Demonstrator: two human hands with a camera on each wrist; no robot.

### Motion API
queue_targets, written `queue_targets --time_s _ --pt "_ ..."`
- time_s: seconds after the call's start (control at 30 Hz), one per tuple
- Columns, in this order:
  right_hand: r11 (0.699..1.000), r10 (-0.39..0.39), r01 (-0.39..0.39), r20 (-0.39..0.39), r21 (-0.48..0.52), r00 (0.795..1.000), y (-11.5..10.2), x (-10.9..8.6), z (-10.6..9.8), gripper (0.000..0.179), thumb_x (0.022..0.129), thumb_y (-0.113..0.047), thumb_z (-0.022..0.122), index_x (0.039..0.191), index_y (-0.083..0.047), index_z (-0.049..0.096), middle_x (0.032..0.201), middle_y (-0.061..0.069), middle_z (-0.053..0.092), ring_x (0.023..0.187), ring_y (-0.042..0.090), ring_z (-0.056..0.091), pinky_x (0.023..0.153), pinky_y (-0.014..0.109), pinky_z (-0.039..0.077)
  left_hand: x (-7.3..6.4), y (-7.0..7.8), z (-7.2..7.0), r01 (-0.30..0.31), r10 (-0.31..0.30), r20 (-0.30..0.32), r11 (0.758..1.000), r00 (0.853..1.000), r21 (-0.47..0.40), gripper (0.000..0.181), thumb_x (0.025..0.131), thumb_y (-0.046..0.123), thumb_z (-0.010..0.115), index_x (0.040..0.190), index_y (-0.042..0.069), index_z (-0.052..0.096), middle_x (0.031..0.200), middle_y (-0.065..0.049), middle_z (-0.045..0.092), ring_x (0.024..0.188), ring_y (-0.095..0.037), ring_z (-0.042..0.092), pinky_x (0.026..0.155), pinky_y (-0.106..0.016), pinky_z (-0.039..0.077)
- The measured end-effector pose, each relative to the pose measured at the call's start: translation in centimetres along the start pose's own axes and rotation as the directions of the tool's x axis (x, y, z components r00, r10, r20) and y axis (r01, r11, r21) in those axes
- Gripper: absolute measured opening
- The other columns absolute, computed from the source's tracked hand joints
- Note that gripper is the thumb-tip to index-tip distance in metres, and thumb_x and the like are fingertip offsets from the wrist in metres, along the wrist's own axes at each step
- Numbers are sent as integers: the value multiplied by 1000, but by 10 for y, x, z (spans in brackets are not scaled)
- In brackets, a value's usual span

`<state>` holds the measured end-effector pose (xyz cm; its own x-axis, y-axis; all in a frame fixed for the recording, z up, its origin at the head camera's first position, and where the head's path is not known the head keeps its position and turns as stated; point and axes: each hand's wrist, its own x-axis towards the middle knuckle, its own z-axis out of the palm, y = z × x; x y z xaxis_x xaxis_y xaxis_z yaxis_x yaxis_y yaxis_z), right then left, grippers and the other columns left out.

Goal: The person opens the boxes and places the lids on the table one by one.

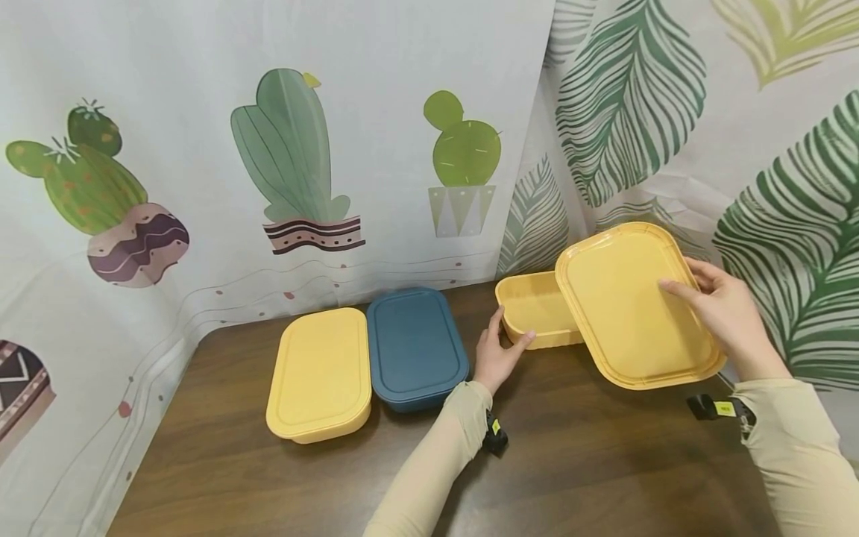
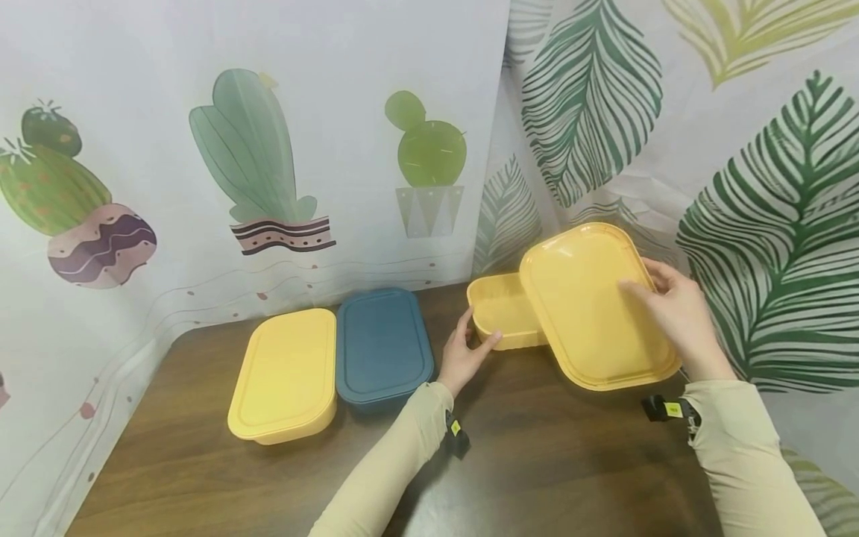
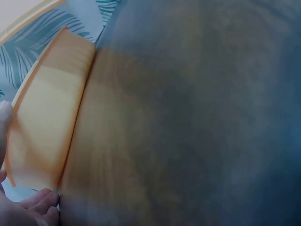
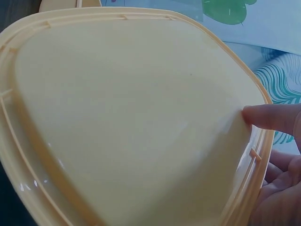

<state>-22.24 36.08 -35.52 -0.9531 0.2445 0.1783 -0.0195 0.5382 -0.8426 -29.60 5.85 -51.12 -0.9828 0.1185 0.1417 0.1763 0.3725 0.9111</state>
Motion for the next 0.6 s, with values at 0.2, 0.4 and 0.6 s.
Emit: queue_targets --time_s 0.2,0.4,0.6 --pt "1000 -13 13 -5 -27 1000 8 -2 2 61 95 -39 70 141 -3 52 83 -37 58 68 1 63 56 24 54 4 -2 2 2 -2 -31 1000 1000 -3 83 89 53 73 157 25 36 126 -11 57 114 -25 58 99 -42 48" --pt "998 -31 32 14 -48 999 18 -5 5 34 95 -39 71 117 -16 58 83 -33 60 67 3 62 56 24 52 10 -5 3 3 -3 -35 1000 999 4 81 90 54 72 157 26 36 121 -8 57 106 -21 57 94 -38 48" --pt "1000 -19 21 82 -21 996 23 -6 8 36 96 -32 70 119 -8 57 81 -26 63 67 5 63 56 26 53 13 -2 1 2 -2 -18 1000 1000 12 80 90 52 72 157 25 36 116 -13 58 102 -25 57 88 -39 49"
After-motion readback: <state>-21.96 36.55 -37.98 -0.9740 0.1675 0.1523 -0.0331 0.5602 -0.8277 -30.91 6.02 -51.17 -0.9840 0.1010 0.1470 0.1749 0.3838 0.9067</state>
